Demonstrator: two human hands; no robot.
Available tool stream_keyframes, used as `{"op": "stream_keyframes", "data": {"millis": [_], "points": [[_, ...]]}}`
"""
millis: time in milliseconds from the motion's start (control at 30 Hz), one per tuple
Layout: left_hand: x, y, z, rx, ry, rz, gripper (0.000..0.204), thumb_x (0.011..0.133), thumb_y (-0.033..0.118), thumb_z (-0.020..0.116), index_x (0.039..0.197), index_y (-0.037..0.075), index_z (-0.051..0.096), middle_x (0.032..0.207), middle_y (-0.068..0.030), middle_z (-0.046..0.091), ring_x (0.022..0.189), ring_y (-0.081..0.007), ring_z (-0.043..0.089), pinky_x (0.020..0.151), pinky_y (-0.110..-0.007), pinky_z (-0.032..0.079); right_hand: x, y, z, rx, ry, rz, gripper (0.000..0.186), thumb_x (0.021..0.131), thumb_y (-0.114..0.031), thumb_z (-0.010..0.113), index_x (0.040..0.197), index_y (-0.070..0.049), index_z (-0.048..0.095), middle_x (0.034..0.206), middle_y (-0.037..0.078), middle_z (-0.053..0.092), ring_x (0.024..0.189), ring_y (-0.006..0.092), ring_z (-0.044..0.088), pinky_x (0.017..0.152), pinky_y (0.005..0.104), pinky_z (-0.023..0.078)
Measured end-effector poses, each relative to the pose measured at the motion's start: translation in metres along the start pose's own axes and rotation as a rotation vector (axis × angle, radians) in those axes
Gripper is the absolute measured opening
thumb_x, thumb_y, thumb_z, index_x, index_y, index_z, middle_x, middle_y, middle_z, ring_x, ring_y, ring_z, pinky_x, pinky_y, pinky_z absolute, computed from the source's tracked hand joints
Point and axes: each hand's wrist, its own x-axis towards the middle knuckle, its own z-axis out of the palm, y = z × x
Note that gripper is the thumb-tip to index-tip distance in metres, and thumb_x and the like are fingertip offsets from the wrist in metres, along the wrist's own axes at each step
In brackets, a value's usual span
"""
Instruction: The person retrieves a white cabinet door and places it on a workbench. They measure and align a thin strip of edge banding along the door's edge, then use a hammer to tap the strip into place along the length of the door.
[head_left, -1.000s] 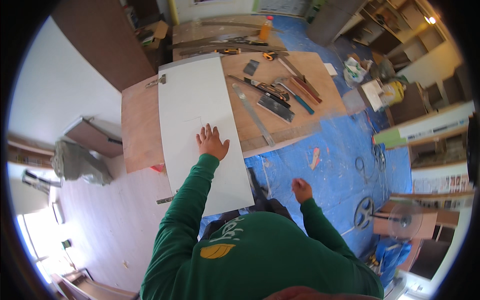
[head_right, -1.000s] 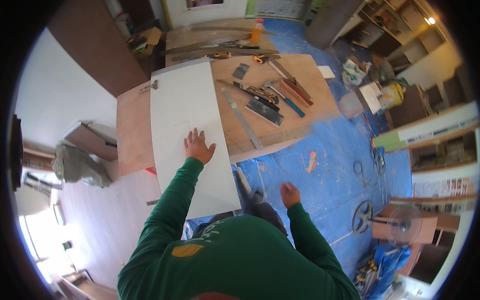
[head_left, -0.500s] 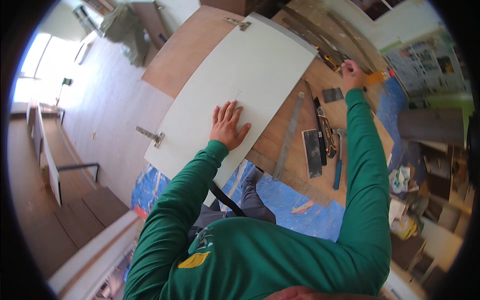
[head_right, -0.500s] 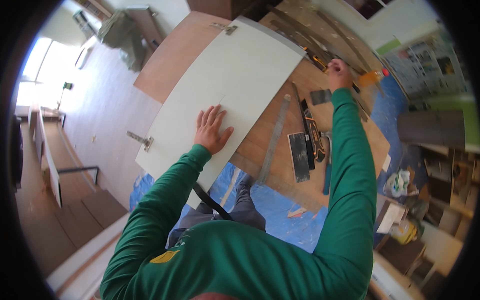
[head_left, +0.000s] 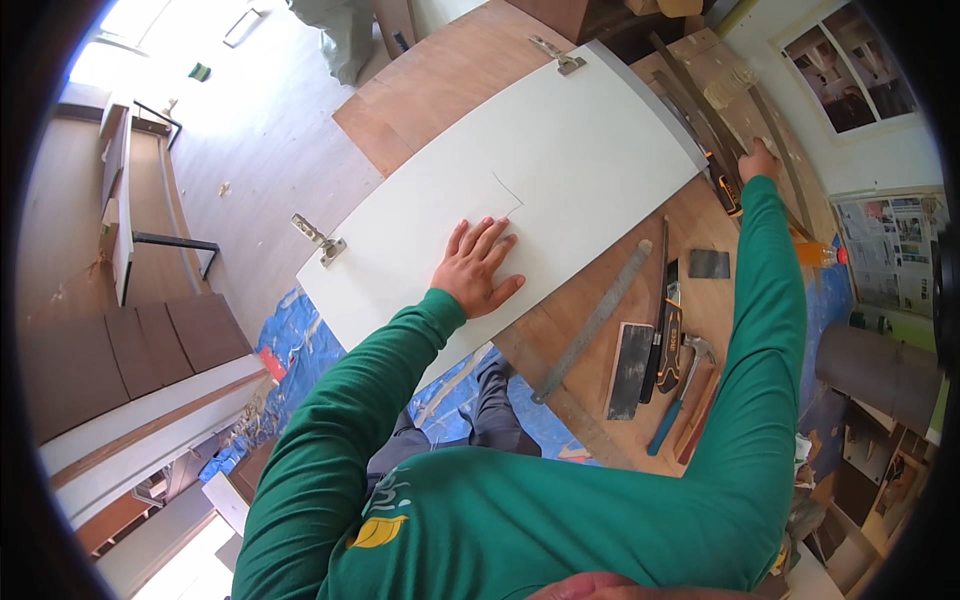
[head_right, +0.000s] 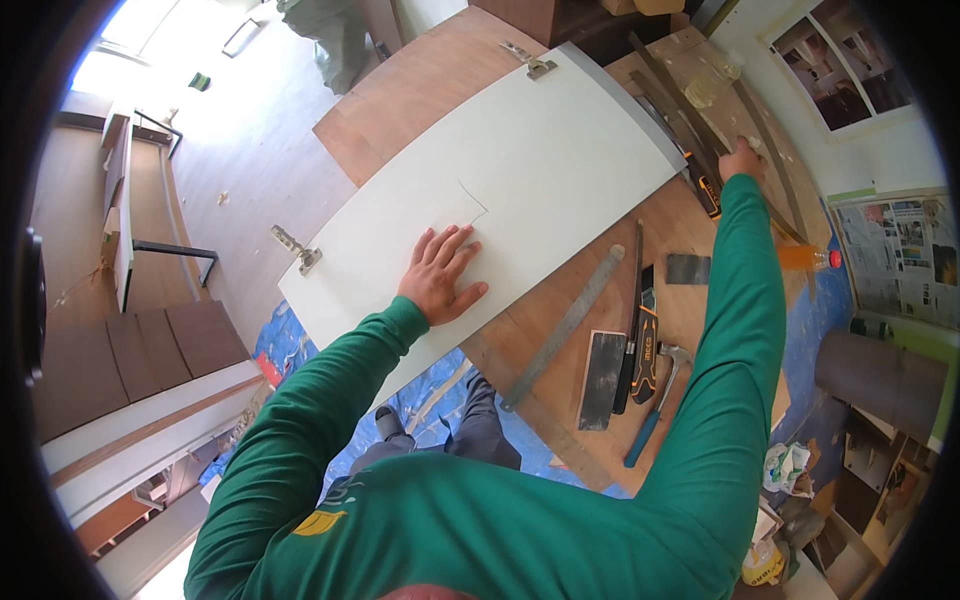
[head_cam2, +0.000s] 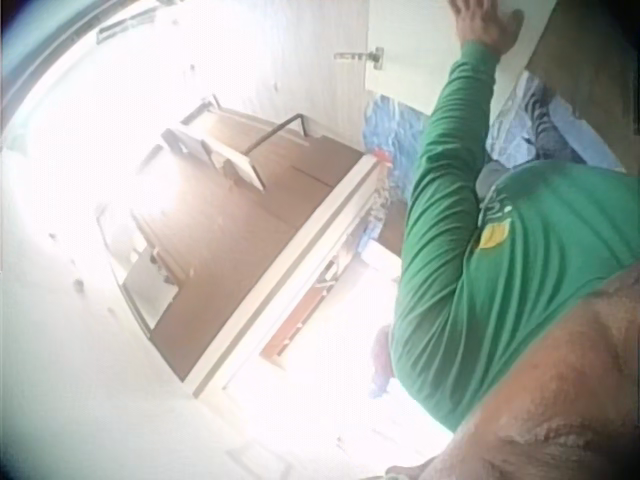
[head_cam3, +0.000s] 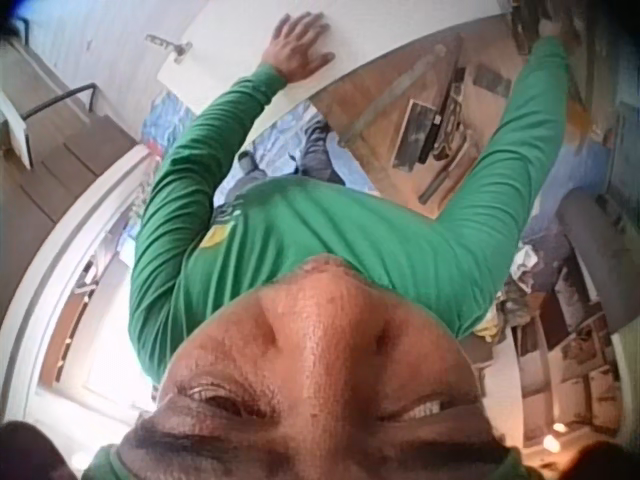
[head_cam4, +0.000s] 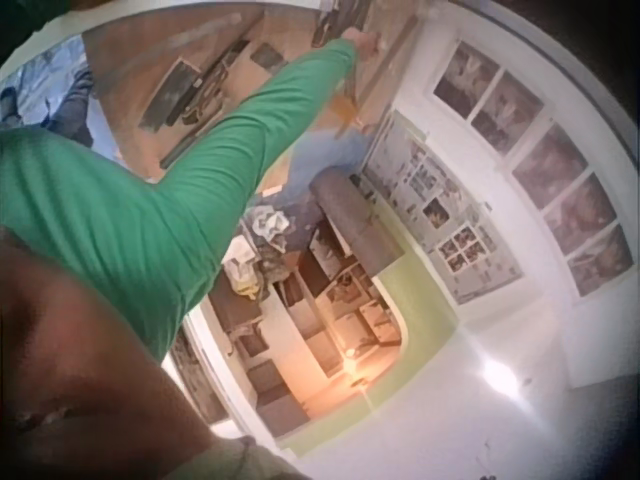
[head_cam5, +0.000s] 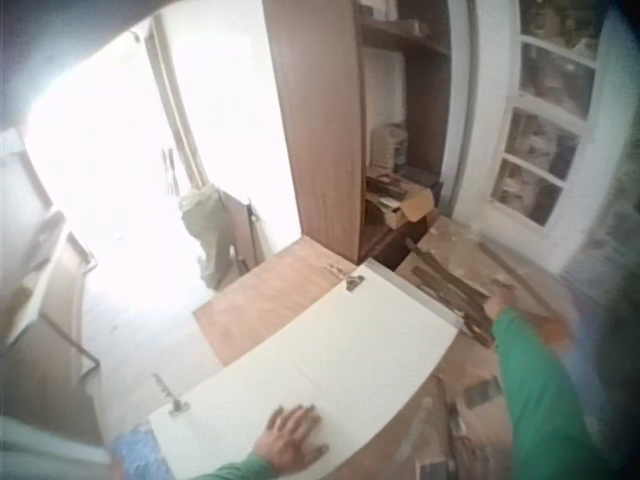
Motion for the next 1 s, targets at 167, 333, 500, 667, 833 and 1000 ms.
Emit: {"op": "stream_keyframes", "data": {"millis": [167, 333, 500, 667, 833, 1000], "points": [[0.002, 0.001, 0.000, 0.004, 0.012, 0.001, 0.059, 0.094, 0.045, 0.063, 0.138, 0.006, 0.056, 0.155, -0.0158, 0.045, 0.146, -0.0353, 0.038, 0.124, -0.055, 0.021, -0.013, -0.002, -0.012, -0.024, 0.038, -0.115, 0.025, 0.094, -0.022, 0.058, 0.115, -0.019, 0.071, 0.125, 0.010, 0.065, 0.119, 0.0366, 0.058, 0.098, 0.0473, 0.051], [0.001, 0.000, 0.000, 0.006, 0.007, 0.003, 0.059, 0.094, 0.044, 0.064, 0.138, 0.006, 0.057, 0.154, -0.0159, 0.045, 0.146, -0.0352, 0.038, 0.124, -0.055, 0.021, -0.025, 0.008, -0.042, 0.189, 0.409, -0.354, 0.014, 0.094, -0.017, 0.061, 0.105, -0.014, 0.068, 0.113, 0.011, 0.064, 0.099, 0.0396, 0.064, 0.082, 0.0498, 0.055], [0.002, 0.001, 0.001, 0.021, -0.007, 0.009, 0.060, 0.094, 0.046, 0.063, 0.139, 0.007, 0.057, 0.156, -0.0151, 0.043, 0.148, -0.0331, 0.034, 0.125, -0.054, 0.017, -0.045, 0.014, -0.106, 0.373, 0.559, -0.531, 0.013, 0.096, -0.016, 0.060, 0.108, -0.013, 0.066, 0.110, 0.014, 0.067, 0.098, 0.0419, 0.064, 0.079, 0.0511, 0.054], [-0.002, -0.001, 0.004, 0.043, 0.020, 0.004, 0.059, 0.093, 0.043, 0.066, 0.139, 0.008, 0.056, 0.156, -0.0142, 0.043, 0.149, -0.0327, 0.034, 0.125, -0.053, 0.018, -0.118, 0.005, -0.211, 0.467, 0.535, -0.582, 0.018, 0.098, -0.014, 0.059, 0.114, -0.010, 0.066, 0.105, 0.017, 0.070, 0.099, 0.0427, 0.064, 0.081, 0.0478, 0.053], [-0.002, -0.001, 0.006, 0.063, -0.025, -0.009, 0.062, 0.097, 0.050, 0.057, 0.143, 0.009, 0.054, 0.159, -0.0121, 0.040, 0.151, -0.0311, 0.031, 0.126, -0.050, 0.012, -0.221, 0.021, -0.261, 0.541, 0.407, -0.534, 0.020, 0.099, -0.012, 0.057, 0.117, -0.009, 0.065, 0.104, 0.017, 0.069, 0.096, 0.0416, 0.066, 0.080, 0.0446, 0.053], [-0.002, -0.005, 0.015, 0.080, -0.005, 0.020, 0.063, 0.098, 0.051, 0.055, 0.145, 0.009, 0.052, 0.160, -0.0116, 0.039, 0.152, -0.0304, 0.029, 0.126, -0.050, 0.011, -0.333, 0.058, -0.213, 0.478, 0.295, -0.406, 0.026, 0.090, -0.004, 0.058, 0.115, -0.008, 0.064, 0.100, 0.014, 0.065, 0.093, 0.0383, 0.065, 0.079, 0.0468, 0.052]]}}
